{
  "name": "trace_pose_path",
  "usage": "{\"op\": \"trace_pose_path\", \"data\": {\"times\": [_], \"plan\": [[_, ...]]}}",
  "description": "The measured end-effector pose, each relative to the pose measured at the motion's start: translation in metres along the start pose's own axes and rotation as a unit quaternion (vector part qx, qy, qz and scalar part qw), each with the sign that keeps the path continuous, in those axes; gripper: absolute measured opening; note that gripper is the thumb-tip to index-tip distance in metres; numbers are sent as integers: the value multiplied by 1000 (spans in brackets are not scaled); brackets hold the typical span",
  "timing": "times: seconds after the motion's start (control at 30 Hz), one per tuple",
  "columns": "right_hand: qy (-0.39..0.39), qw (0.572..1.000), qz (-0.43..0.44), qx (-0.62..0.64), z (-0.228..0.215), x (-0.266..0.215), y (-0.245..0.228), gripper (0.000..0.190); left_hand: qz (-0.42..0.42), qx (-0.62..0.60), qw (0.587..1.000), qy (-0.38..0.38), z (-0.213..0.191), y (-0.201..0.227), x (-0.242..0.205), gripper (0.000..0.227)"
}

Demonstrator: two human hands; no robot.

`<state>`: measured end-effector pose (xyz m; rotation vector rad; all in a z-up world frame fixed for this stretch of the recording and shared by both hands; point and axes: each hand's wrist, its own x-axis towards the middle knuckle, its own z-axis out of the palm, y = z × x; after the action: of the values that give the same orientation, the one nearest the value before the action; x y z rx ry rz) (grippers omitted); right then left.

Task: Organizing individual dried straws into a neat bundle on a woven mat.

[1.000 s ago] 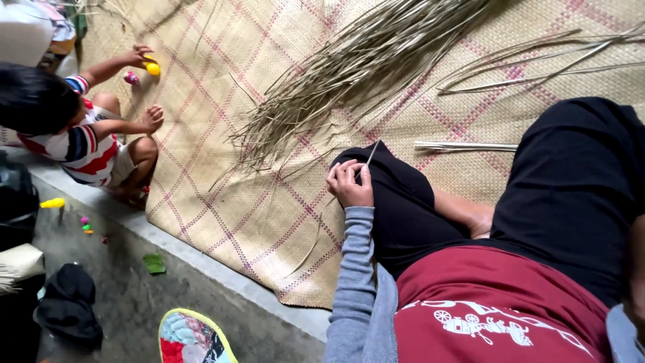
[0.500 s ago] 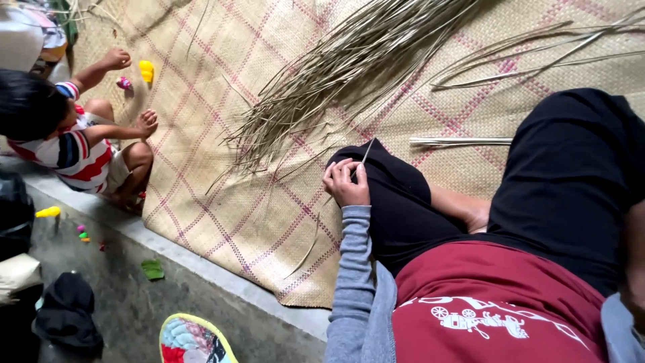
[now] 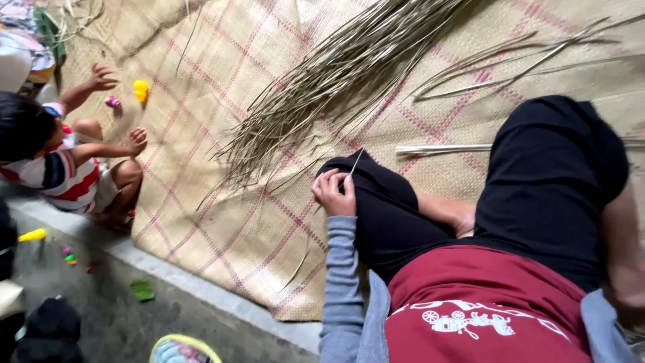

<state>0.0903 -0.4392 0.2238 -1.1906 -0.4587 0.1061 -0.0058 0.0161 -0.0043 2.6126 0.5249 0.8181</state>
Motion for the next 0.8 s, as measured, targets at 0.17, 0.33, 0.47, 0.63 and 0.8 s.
{"op": "trace_pose_path", "data": {"times": [0.17,0.33,0.47,0.63,0.8], "plan": [[-38,999,-11,30,13,32,-13,40,34,128,991,-11,-39,47,24,8],[-337,906,220,-129,114,59,42,35,35,5,999,-8,-110,170,75,9],[-479,859,161,87,144,27,114,76,160,-197,967,-28,-170,241,86,21],[-475,841,105,237,150,48,109,66,286,-322,898,-93,-194,254,61,20],[-425,835,79,340,141,66,60,41,349,-339,873,-34,-190,264,45,16]]}}
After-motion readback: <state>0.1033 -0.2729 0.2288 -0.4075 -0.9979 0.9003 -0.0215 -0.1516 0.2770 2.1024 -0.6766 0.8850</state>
